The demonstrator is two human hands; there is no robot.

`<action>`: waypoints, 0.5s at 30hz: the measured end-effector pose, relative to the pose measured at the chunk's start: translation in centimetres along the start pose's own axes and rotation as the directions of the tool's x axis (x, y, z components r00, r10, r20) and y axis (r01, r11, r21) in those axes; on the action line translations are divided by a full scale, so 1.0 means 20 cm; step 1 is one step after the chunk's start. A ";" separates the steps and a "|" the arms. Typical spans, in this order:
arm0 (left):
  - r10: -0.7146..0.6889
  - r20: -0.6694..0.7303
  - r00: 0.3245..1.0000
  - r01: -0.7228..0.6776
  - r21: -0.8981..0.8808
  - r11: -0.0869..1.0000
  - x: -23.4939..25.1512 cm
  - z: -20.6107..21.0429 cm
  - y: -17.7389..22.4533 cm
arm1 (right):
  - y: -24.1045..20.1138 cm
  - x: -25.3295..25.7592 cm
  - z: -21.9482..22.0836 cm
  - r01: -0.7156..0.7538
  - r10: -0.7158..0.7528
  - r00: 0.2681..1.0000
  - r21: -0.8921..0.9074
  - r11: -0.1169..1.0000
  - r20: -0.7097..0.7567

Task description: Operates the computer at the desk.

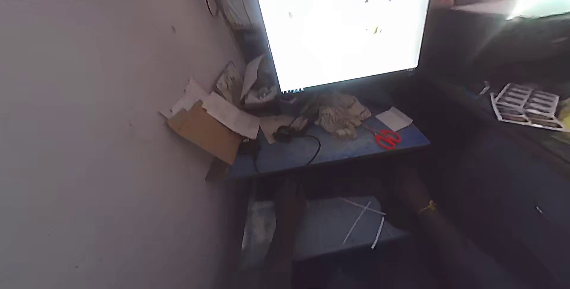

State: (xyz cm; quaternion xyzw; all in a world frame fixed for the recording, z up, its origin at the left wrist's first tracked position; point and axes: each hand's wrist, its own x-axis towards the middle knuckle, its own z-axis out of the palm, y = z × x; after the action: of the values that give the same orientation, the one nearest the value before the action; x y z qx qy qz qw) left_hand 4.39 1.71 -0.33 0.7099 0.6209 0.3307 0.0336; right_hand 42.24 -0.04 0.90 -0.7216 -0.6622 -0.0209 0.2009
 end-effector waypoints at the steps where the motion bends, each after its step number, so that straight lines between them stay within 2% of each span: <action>1: -0.053 0.038 0.998 0.050 0.061 0.997 0.01 -0.01 0.00 | 0.00 0.00 0.00 0.005 -0.005 1.000 -0.001 1.000 -0.007; 4: -0.112 0.033 0.993 0.104 0.186 0.977 0.09 0.00 -0.04 | 0.01 0.02 0.03 0.018 -0.018 0.999 0.013 1.000 -0.047; 7: -0.189 0.233 0.954 0.136 0.228 0.964 0.18 -0.05 0.00 | 0.02 0.01 0.01 0.012 -0.011 1.000 0.020 1.000 -0.022; 9: -0.139 0.302 0.943 0.070 0.226 0.972 0.22 -0.04 -0.01 | 0.04 0.02 0.02 -0.006 0.006 1.000 0.018 1.000 0.006; 12: -0.056 0.277 0.959 0.002 0.192 0.981 0.21 -0.01 -0.06 | 0.02 0.03 0.01 0.003 -0.004 0.999 0.012 1.000 0.035; 15: -0.102 0.349 0.932 0.032 0.201 0.979 0.22 -0.07 -0.04 | 0.02 0.01 0.01 0.038 -0.038 0.999 0.029 0.999 -0.007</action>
State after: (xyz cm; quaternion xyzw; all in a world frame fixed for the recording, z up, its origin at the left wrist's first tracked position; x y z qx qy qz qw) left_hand 2.95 5.32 2.28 0.7363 0.6574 0.1336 0.0886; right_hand 42.69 0.27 0.64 -0.7057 -0.6755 -0.0173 0.2128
